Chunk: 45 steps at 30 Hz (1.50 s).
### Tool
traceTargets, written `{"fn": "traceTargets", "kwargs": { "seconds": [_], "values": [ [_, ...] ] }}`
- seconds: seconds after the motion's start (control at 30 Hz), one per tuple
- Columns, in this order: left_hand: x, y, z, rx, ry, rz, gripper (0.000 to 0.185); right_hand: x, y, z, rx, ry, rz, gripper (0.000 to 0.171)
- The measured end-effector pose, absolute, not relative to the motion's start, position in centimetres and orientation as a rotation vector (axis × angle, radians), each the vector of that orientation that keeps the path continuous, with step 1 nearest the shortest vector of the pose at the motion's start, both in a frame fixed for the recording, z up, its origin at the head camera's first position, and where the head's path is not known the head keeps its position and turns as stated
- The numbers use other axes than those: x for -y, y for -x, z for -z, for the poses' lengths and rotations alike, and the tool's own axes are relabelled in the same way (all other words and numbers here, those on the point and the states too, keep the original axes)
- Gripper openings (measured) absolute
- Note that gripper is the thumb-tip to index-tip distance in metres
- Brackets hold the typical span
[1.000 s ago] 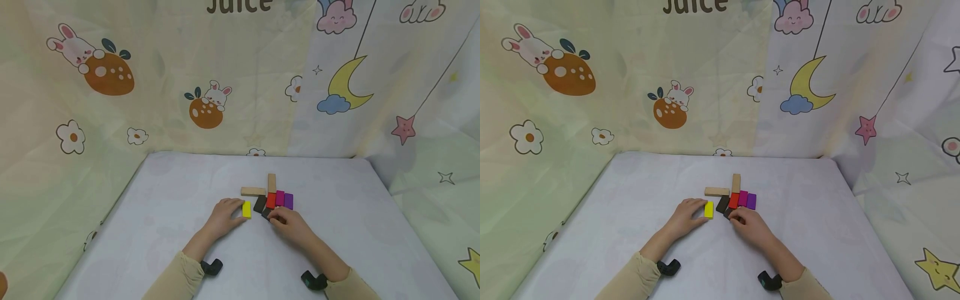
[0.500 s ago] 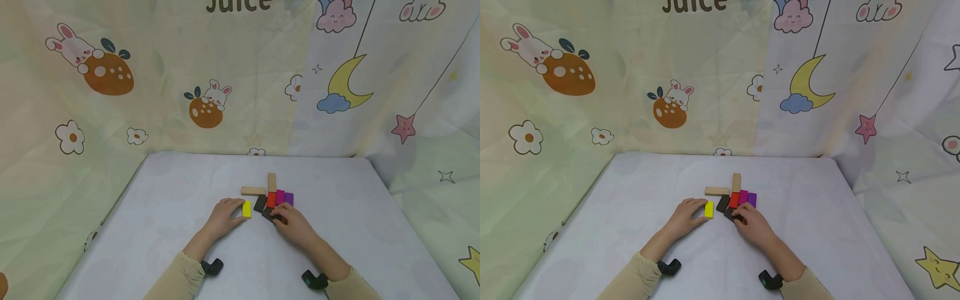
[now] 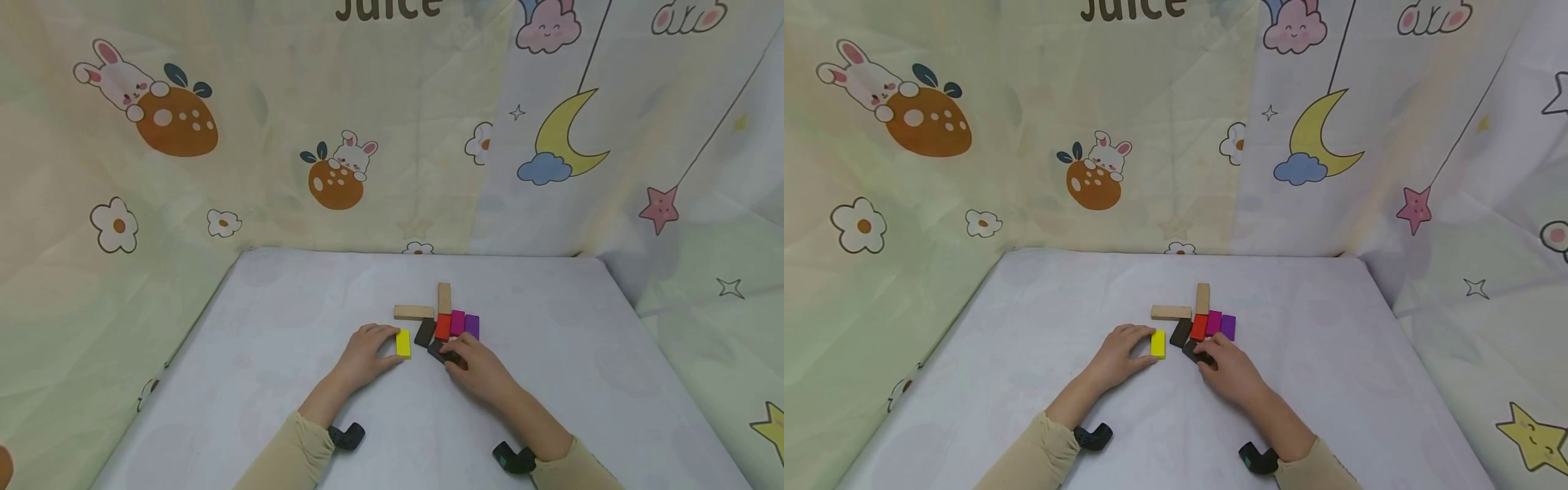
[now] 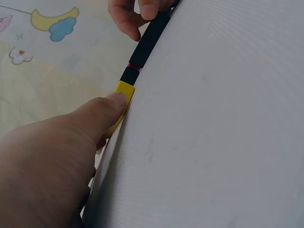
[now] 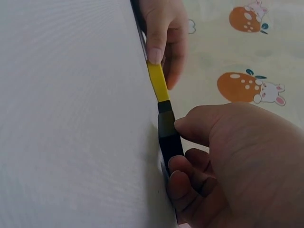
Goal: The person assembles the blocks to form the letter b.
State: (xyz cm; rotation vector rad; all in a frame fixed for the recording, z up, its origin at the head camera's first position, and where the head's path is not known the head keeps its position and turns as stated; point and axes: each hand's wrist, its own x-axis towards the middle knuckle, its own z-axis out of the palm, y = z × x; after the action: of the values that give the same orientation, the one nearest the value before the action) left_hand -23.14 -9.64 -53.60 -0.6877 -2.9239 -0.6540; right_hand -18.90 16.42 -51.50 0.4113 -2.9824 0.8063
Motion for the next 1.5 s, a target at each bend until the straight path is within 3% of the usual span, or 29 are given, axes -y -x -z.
{"fn": "traceTargets", "kwargs": {
  "seconds": [0.37,1.5],
  "values": [
    [9.9,23.1,53.3,2.959,0.724,0.643,0.07,-16.4,18.7,51.3,2.957,-0.435,-0.799,0.025],
    [11.8,19.9,52.6,2.996,0.912,0.767,0.065,-16.9,18.8,51.0,2.995,-0.622,-0.942,0.047]
  ]
}}
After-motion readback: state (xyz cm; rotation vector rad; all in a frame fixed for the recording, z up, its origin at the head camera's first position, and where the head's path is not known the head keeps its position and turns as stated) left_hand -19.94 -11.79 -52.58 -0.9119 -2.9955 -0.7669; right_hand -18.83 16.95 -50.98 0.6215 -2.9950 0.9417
